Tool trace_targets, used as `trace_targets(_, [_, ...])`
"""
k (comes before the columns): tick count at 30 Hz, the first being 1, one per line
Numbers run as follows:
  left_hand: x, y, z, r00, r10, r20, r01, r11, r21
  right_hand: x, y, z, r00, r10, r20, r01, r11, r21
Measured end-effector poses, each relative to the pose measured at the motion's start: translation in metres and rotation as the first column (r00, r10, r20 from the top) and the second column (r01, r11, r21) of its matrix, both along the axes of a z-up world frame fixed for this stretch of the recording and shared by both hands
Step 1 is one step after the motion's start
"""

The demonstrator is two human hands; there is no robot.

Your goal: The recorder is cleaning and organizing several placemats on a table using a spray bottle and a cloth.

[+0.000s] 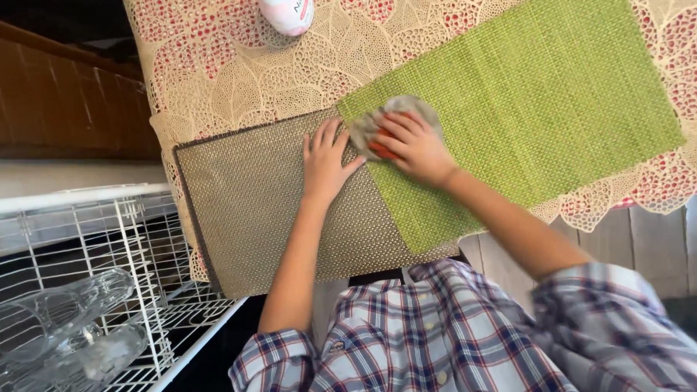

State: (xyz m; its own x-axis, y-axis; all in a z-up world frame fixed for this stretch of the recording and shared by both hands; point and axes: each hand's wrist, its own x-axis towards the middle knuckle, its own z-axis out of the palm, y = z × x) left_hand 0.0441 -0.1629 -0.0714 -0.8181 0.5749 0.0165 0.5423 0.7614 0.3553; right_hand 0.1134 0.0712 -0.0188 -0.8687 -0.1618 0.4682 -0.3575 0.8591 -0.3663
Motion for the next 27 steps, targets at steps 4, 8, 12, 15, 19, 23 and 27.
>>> trace_targets(4, [-0.004, 0.012, 0.025, 0.998, -0.014, 0.057, 0.015, 1.000, -0.009, 0.027, 0.107, 0.022, 0.970, 0.066, 0.235, -0.101, 0.985, 0.139])
trace_targets(8, [-0.003, 0.014, 0.031, 0.997, -0.005, 0.071, 0.010, 0.997, -0.073, 0.033, 0.214, -0.041, 0.948, -0.319, 0.001, 0.311, 0.922, 0.229])
trace_targets(12, [-0.006, 0.036, 0.007, 0.999, 0.037, 0.012, -0.037, 0.999, -0.018, -0.012, 0.147, -0.052, 0.886, -0.436, 0.156, 0.432, 0.900, 0.061])
trace_targets(15, [-0.025, 0.061, -0.006, 0.961, 0.223, 0.162, -0.250, 0.953, 0.170, -0.017, 0.078, -0.050, 0.916, -0.387, 0.101, 0.371, 0.917, 0.151])
trace_targets(19, [-0.045, 0.065, -0.036, 0.833, 0.299, 0.466, -0.513, 0.734, 0.445, 0.011, 0.039, -0.038, 0.967, -0.191, 0.171, 0.176, 0.980, 0.098])
trace_targets(23, [-0.055, 0.057, -0.035, 0.749, 0.156, 0.643, -0.597, 0.581, 0.554, 0.063, 0.036, -0.016, 0.954, 0.236, 0.187, -0.263, 0.956, 0.133])
trace_targets(27, [-0.069, 0.049, -0.078, 0.801, -0.078, 0.593, -0.512, 0.425, 0.747, 0.076, 0.110, 0.020, 0.926, 0.205, 0.318, -0.290, 0.923, 0.251])
